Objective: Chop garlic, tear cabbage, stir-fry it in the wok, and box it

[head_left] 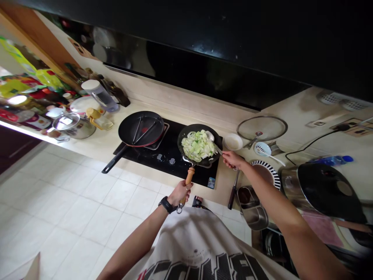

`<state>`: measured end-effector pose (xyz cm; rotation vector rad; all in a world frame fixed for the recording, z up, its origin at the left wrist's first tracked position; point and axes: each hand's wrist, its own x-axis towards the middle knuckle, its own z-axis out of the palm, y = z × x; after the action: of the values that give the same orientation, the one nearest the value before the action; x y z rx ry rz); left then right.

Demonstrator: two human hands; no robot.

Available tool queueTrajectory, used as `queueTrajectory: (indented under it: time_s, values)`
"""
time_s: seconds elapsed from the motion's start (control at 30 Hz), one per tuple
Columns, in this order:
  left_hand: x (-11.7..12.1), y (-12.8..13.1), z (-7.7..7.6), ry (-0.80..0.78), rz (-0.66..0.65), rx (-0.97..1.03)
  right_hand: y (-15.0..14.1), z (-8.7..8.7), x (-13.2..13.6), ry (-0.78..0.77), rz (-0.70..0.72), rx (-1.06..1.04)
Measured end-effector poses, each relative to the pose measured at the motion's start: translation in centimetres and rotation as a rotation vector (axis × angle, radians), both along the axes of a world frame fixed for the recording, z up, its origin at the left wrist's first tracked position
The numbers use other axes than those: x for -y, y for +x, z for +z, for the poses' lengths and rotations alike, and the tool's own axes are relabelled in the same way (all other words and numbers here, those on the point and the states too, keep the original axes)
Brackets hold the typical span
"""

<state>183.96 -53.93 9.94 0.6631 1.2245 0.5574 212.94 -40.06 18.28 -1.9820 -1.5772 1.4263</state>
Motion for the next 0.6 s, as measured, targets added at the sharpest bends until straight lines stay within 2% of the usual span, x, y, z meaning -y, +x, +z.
queueTrajectory:
  time_s: [0.07, 0.13, 0.23, 0.33, 0.4, 0.5, 0.53, 0.6]
  values:
    - [-0.1, -0.3, 0.4, -0.012, -0.008, -0.004, -0.6, 0.6, -1.7, -0.098, 0.074, -0.124]
    - [-0.2, -0.6, 0.8, -0.018, -0.014, -0.011, -1.2, 1.4, -2.7, -0.122, 0.134, -0.166]
    - [-0.4, -1.1, 1.5, -0.018, -0.011, -0.027, -2.4, 2.3, -2.2, -0.092, 0.212, -0.182]
    - [-0.7, -1.1, 2.2, -0.005, -0.003, -0.034, -3.6, 2.5, 0.9, -0.033, 0.258, -0.146]
    - [-0.7, -0.8, 2.5, 0.007, 0.003, -0.031, -3.7, 2.4, 3.9, 0.094, 0.325, -0.018]
    - [-0.6, -0.2, 2.6, 0.01, 0.019, -0.031, -2.7, 2.4, 8.6, 0.382, 0.532, 0.374]
    - [-0.6, 0.0, 2.5, 0.007, 0.025, -0.032, -2.2, 2.5, 10.0, 0.436, 0.603, 0.509]
    - [-0.4, 0.4, 2.1, 0.007, 0.033, -0.04, -1.5, 2.7, 12.2, 0.443, 0.714, 0.7]
